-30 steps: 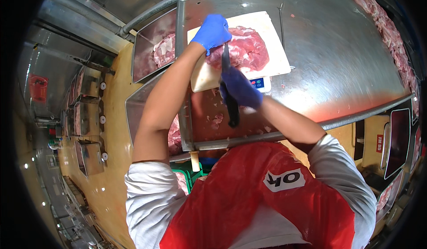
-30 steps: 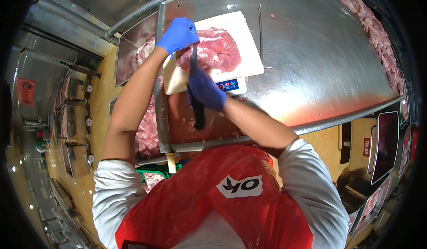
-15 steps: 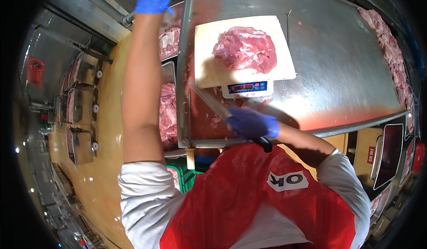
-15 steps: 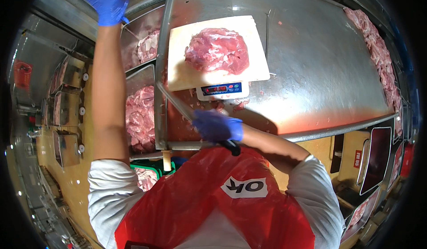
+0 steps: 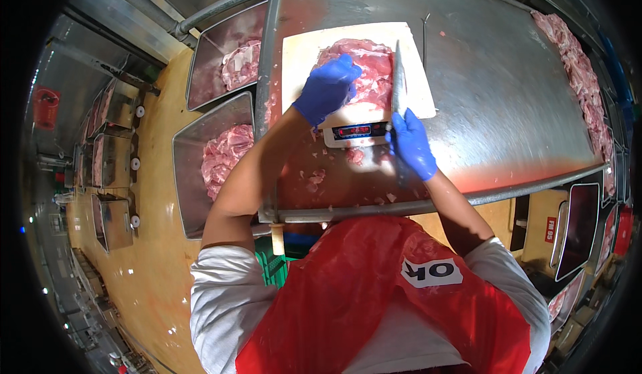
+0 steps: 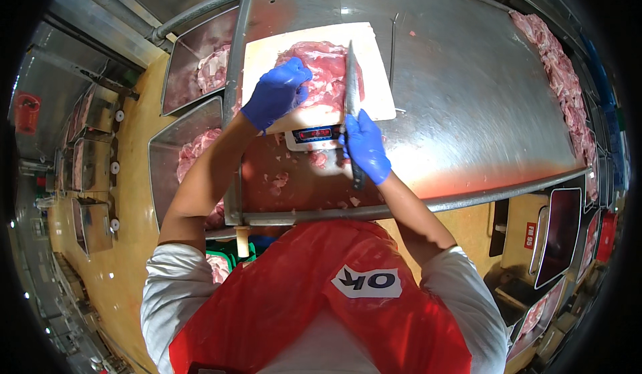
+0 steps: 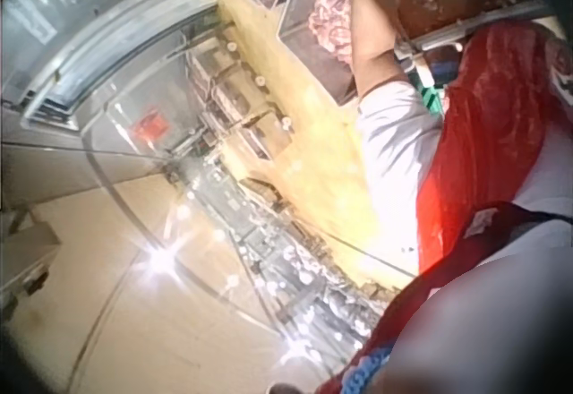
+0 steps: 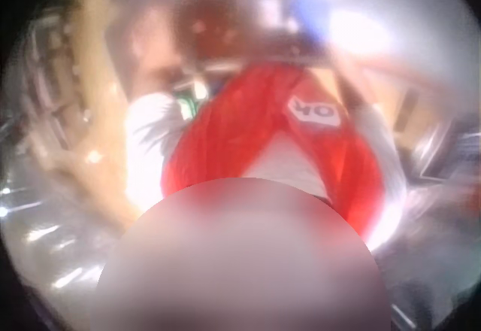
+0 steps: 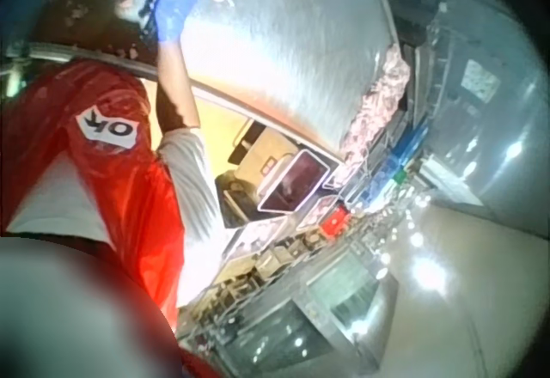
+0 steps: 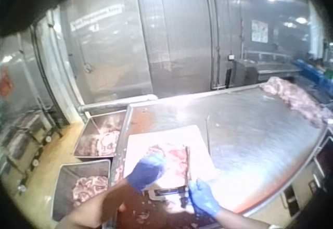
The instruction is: The person cuts large pieces of raw meat on a white cutting board using a knife, removes fat and trims edges, and places trimmed pieces into metal trays and green crates. The person also wipes the stainless steel table with a cloth between cuts.
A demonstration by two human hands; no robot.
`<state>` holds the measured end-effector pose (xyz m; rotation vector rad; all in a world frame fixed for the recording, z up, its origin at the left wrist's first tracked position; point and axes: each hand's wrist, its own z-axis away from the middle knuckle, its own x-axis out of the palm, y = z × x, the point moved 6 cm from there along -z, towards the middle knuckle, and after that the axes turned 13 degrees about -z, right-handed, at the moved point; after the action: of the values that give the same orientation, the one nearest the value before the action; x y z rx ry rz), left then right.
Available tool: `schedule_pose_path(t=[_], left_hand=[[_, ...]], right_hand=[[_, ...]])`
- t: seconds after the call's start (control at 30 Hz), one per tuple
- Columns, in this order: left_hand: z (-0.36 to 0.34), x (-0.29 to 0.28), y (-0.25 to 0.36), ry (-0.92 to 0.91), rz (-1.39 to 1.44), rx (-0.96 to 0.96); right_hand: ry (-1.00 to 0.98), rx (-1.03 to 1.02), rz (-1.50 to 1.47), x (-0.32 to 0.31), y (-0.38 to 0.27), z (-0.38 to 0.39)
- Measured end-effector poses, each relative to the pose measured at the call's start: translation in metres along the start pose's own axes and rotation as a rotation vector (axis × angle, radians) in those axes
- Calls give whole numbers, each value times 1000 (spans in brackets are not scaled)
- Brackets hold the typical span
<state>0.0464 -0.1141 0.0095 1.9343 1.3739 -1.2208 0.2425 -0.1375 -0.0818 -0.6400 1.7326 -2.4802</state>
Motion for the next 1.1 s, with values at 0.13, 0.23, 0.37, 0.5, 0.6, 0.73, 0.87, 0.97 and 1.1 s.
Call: schedule_pose_path(t=[0.13, 0.23, 0.37, 0.5, 0.6, 0.73, 0.87, 0.97, 1.1], left_hand=[[-2, -3, -8, 212, 102, 20], [-22, -25, -18, 69, 184, 15], [-27, -34, -14, 48, 202, 13], [-21, -32, -3, 229, 89, 153], [-14, -30, -11, 208, 143, 47], [-20, -48, -5, 93, 255, -11], [-44, -83, -21, -20, 406, -400], [-43, -134, -63, 331, 449, -476], [0, -107, -91, 190, 336, -655]], right_hand=[[-47, -19, 2, 39, -3, -28], [-48, -85, -9, 47, -19, -53], [-122, -134, -14, 70, -35, -53], [-320, 148, -561, 79, 50, -42], [-290, 249, -209, 90, 48, 15], [-321, 93, -84, 127, 3, -22], [-392, 73, 102, 147, 11, -56], [-377, 140, -20, 111, 24, -14], [-148, 229, -452, 49, 46, 15]])
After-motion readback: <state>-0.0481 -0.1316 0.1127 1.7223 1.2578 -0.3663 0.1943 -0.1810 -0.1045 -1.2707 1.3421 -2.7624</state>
